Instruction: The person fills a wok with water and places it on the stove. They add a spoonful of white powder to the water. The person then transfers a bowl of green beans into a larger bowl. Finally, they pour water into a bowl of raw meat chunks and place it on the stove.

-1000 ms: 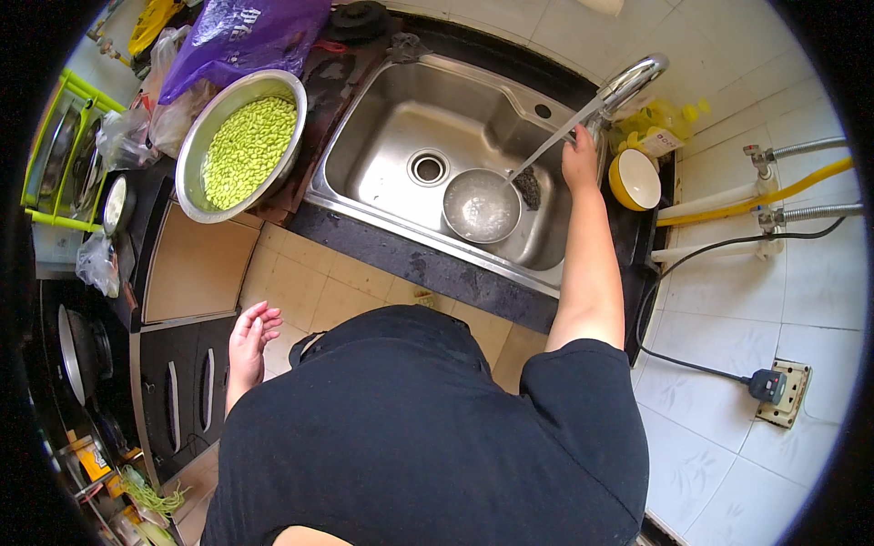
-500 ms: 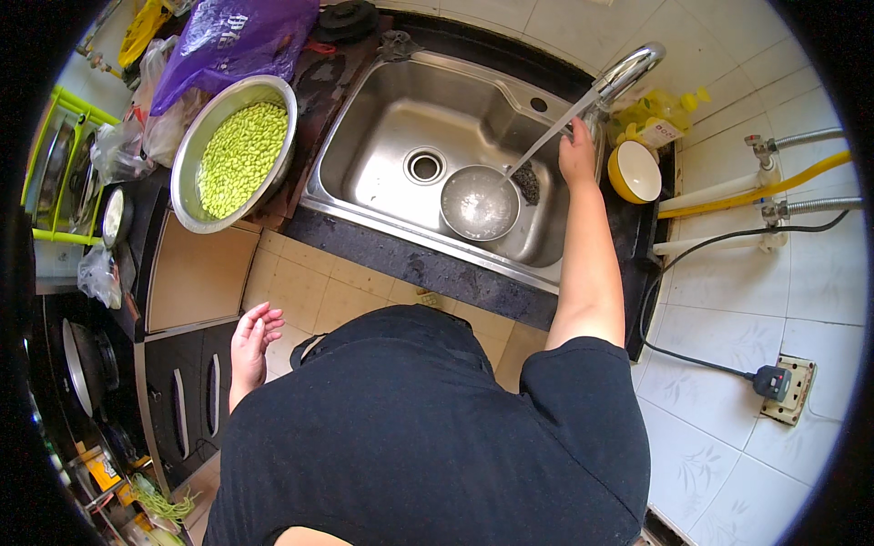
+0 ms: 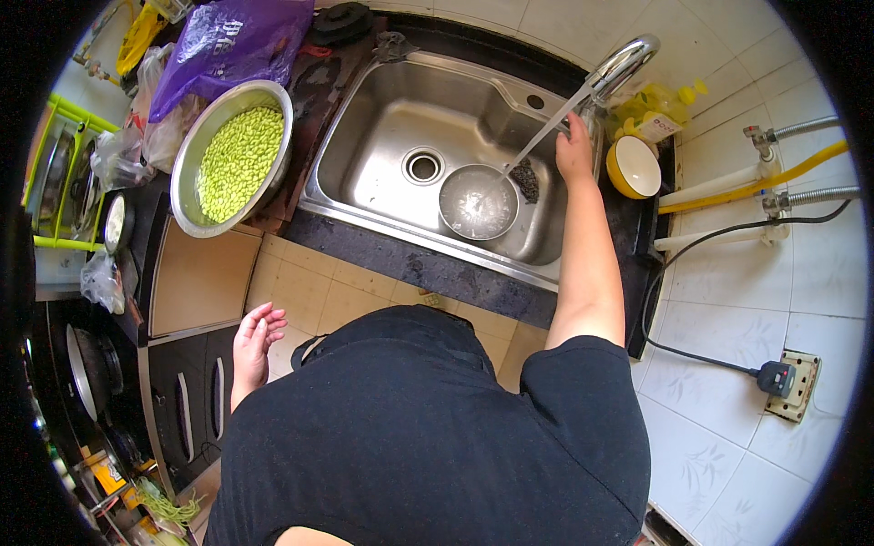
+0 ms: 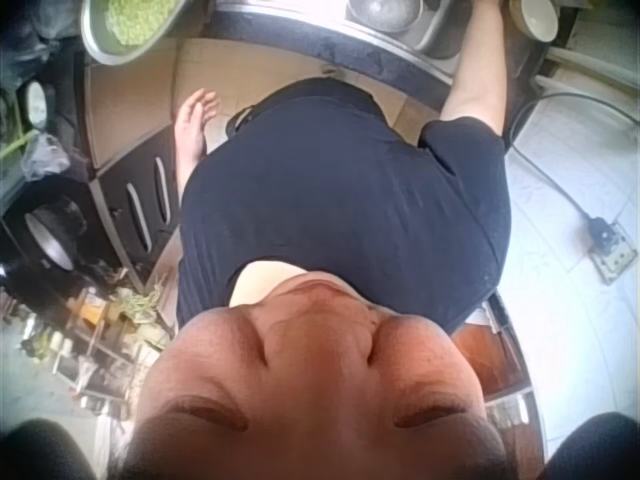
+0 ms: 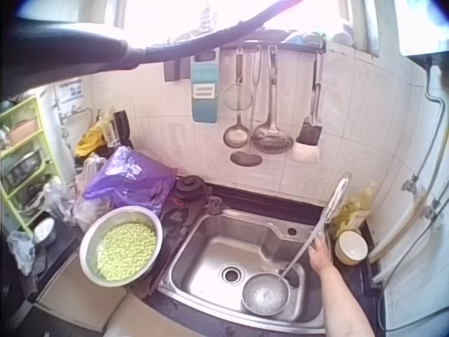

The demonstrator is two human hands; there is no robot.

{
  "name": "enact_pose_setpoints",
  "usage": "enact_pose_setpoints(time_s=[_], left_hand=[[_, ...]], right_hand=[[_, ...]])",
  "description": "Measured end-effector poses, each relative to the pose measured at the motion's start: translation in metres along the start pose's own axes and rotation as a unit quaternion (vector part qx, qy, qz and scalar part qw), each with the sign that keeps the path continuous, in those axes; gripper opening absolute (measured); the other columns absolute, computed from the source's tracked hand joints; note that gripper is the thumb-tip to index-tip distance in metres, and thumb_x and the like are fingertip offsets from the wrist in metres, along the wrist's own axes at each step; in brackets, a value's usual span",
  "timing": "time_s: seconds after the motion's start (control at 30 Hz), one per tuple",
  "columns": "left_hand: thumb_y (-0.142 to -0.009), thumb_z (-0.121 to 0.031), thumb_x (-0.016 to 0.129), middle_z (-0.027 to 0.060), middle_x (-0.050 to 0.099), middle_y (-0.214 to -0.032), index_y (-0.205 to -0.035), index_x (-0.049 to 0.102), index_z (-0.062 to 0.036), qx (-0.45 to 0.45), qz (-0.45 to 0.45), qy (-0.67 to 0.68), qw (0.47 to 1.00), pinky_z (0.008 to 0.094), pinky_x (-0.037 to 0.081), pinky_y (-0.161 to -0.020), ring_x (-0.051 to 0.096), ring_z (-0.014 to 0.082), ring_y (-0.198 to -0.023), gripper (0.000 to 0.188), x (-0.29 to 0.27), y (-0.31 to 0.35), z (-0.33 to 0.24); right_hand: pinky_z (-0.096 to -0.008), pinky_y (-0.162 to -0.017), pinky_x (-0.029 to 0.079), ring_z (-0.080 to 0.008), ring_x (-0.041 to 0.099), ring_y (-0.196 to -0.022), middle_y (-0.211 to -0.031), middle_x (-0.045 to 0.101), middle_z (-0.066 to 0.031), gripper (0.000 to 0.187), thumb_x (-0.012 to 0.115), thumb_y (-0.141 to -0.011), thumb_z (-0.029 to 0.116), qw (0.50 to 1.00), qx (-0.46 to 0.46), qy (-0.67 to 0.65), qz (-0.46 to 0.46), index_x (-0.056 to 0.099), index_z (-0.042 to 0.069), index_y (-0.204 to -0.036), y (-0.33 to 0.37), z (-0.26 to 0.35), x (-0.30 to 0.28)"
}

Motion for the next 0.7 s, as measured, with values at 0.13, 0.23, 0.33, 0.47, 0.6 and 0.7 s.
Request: enact_pose_setpoints(time_s=[0.13, 0.23, 0.33, 0.47, 0.6, 0.7], left_hand=[[-0.09, -0.017, 0.046, 0.0109, 0.057, -0.104, -0.116, 0.046, -0.0006, 0.002, 0.003, 0.0, 1.0, 0.0237, 0.044, -0.074, 0.056, 0.0143, -0.09, 0.031, 0.0012, 0.0001, 0.0004], [-0.09, -0.017, 0.046, 0.0108, 0.057, -0.104, -0.116, 0.047, -0.0008, 0.003, 0.004, -0.004, 1.0, 0.0237, 0.044, -0.075, 0.056, 0.0142, -0.09, 0.03, 0.0023, 0.0004, -0.0003], [-0.089, -0.017, 0.046, 0.0107, 0.057, -0.104, -0.115, 0.047, -0.0008, 0.005, 0.004, -0.005, 1.0, 0.0237, 0.044, -0.075, 0.056, 0.0141, -0.09, 0.031, 0.0023, 0.0003, 0.0003], [-0.09, -0.017, 0.046, 0.0108, 0.057, -0.104, -0.116, 0.046, -0.0006, 0.005, 0.006, -0.011, 1.0, 0.0236, 0.044, -0.075, 0.056, 0.0142, -0.09, 0.031, 0.0038, 0.0013, -0.0004], [-0.09, -0.015, 0.045, 0.0112, 0.056, -0.104, -0.116, 0.045, -0.0001, 0.004, 0.01, -0.007, 1.0, 0.0232, 0.045, -0.075, 0.056, 0.0143, -0.09, 0.03, 0.0038, 0.0024, 0.0011], [-0.09, -0.016, 0.045, 0.011, 0.057, -0.104, -0.116, 0.046, -0.0002, 0.003, 0.005, -0.005, 1.0, 0.0235, 0.044, -0.074, 0.056, 0.0144, -0.09, 0.03, 0.0041, 0.0036, 0.0015]], right_hand=[[-0.0331, -0.099, 0.029, -0.03, 0.038, -0.118, -0.125, 0.043, -0.0163, 0.045, 0.048, -0.075, 0.005, 1.0, -0.009, 0.006, -0.002, 0.043, 0.003, -0.12, 0.0, 0.0009, 0.0002], [-0.0331, -0.099, 0.029, -0.0297, 0.038, -0.118, -0.125, 0.043, -0.0163, 0.045, 0.049, -0.075, 0.005, 1.0, -0.014, -0.001, 0.002, 0.043, 0.003, -0.12, -0.0001, 0.0019, -0.0012], [-0.0331, -0.099, 0.029, -0.0294, 0.038, -0.118, -0.124, 0.043, -0.0161, 0.045, 0.049, -0.075, 0.005, 1.0, -0.015, 0.004, 0.001, 0.043, 0.003, -0.12, 0.0001, 0.002, -0.0006], [-0.0331, -0.099, 0.03, -0.0292, 0.039, -0.118, -0.124, 0.043, -0.0159, 0.045, 0.049, -0.075, 0.005, 1.0, -0.009, 0.013, 0.001, 0.044, 0.003, -0.12, 0.0012, 0.0059, -0.0023], [-0.0331, -0.099, 0.03, -0.0293, 0.039, -0.118, -0.124, 0.043, -0.0157, 0.045, 0.049, -0.075, 0.005, 1.0, -0.017, 0.016, 0.001, 0.044, 0.003, -0.12, 0.0017, 0.0045, -0.0028], [-0.0333, -0.098, 0.03, -0.0296, 0.039, -0.118, -0.124, 0.043, -0.0158, 0.045, 0.049, -0.075, 0.005, 1.0, -0.013, 0.011, -0.002, 0.044, 0.004, -0.12, 0.0026, 0.0081, -0.0026]])
Point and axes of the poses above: each hand's wrist, its own y-axis away from the middle knuckle, its own x-axis out of the palm, z = x × y, the point moved 4 cm from there along -y, towards the middle knuckle
